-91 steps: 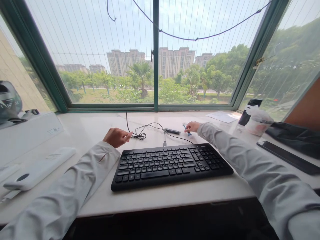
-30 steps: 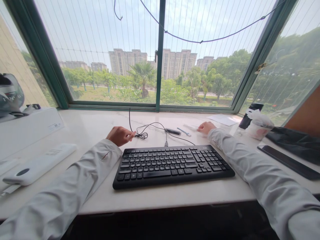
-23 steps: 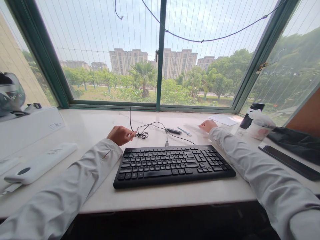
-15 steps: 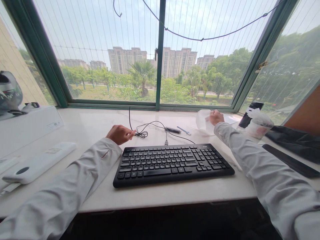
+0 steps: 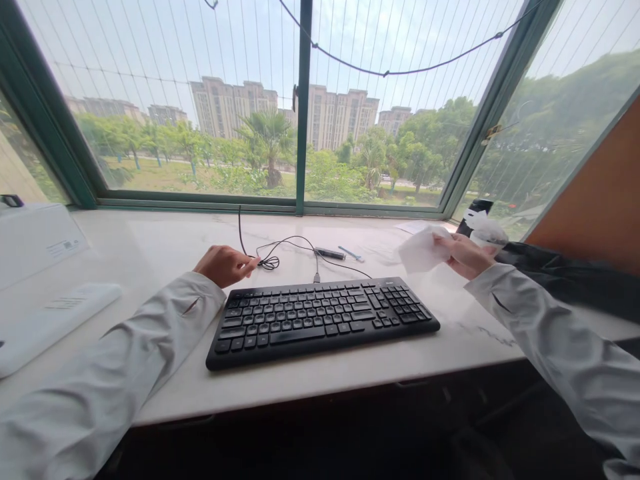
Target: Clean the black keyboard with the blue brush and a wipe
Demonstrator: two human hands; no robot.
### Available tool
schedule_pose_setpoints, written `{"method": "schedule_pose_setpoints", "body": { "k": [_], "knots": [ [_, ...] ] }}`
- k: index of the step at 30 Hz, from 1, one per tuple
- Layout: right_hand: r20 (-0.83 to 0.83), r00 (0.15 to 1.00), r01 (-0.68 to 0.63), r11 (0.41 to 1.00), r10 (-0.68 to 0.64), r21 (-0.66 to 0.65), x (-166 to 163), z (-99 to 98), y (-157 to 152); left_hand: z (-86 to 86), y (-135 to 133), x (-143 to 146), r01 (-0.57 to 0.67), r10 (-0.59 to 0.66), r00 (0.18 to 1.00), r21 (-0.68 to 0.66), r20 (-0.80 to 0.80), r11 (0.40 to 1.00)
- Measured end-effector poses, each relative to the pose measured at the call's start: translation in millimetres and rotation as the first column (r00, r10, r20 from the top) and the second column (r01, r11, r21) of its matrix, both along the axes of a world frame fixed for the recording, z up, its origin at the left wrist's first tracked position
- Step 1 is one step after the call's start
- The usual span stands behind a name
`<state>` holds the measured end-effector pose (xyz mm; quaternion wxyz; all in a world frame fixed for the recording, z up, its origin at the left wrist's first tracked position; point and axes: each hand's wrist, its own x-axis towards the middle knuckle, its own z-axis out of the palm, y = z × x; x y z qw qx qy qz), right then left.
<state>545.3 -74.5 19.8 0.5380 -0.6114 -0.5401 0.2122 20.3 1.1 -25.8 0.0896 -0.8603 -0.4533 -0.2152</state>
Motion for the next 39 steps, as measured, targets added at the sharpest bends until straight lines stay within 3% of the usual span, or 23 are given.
{"method": "schedule_pose_setpoints", "body": {
  "k": [4, 5, 6, 8, 11, 16, 22, 27, 34, 39],
  "knots": [
    [0.180, 0.977, 0.097, 0.988, -0.118, 0.122, -30.0, -14.2, -43.1, 0.2, -4.9, 8.7, 0.069, -0.076, 0.993, -0.076, -0.087, 0.995],
    [0.422, 0.900, 0.051, 0.989, -0.105, 0.137, -40.7, -19.5, -52.4, -0.1, -5.9, 11.0, 0.095, -0.105, 0.988, -0.092, -0.112, 0.991],
    [0.624, 0.781, -0.060, 0.994, -0.007, 0.086, -51.7, -25.2, -60.6, -0.6, -6.6, 13.0, 0.120, -0.133, 0.982, -0.100, -0.135, 0.988],
    [0.787, 0.570, -0.253, 0.962, 0.235, -0.105, -71.2, -36.0, -72.5, -2.1, -6.9, 15.9, 0.153, -0.167, 0.971, -0.095, -0.170, 0.984],
    [0.772, 0.465, -0.389, 0.883, 0.433, -0.262, -87.8, -46.5, -76.9, -4.4, -6.0, 17.4, 0.155, -0.166, 0.967, -0.072, -0.190, 0.985],
    [0.704, 0.461, -0.404, 0.834, 0.540, -0.376, -84.3, -49.3, -62.7, -6.2, -5.9, 16.1, 0.163, -0.174, 0.970, -0.077, -0.167, 0.984],
    [0.789, 0.405, -0.285, 0.884, 0.462, -0.371, -59.7, -52.2, -52.3, -5.5, -6.6, 16.5, 0.155, -0.169, 0.970, -0.091, -0.173, 0.984],
    [0.822, 0.424, -0.206, 0.924, 0.381, -0.322, -51.1, -50.0, -53.2, -3.4, -7.1, 16.9, 0.145, -0.164, 0.969, -0.107, -0.187, 0.984],
    [0.737, 0.464, -0.365, 0.864, 0.492, -0.347, -80.8, -42.7, -52.5, -4.4, -6.7, 16.4, 0.137, -0.152, 0.970, -0.094, -0.189, 0.986],
    [0.752, 0.466, -0.321, 0.881, 0.467, -0.348, -65.8, -47.7, -46.9, -3.1, -7.5, 16.5, 0.109, -0.129, 0.975, -0.116, -0.183, 0.987]
  ]
}}
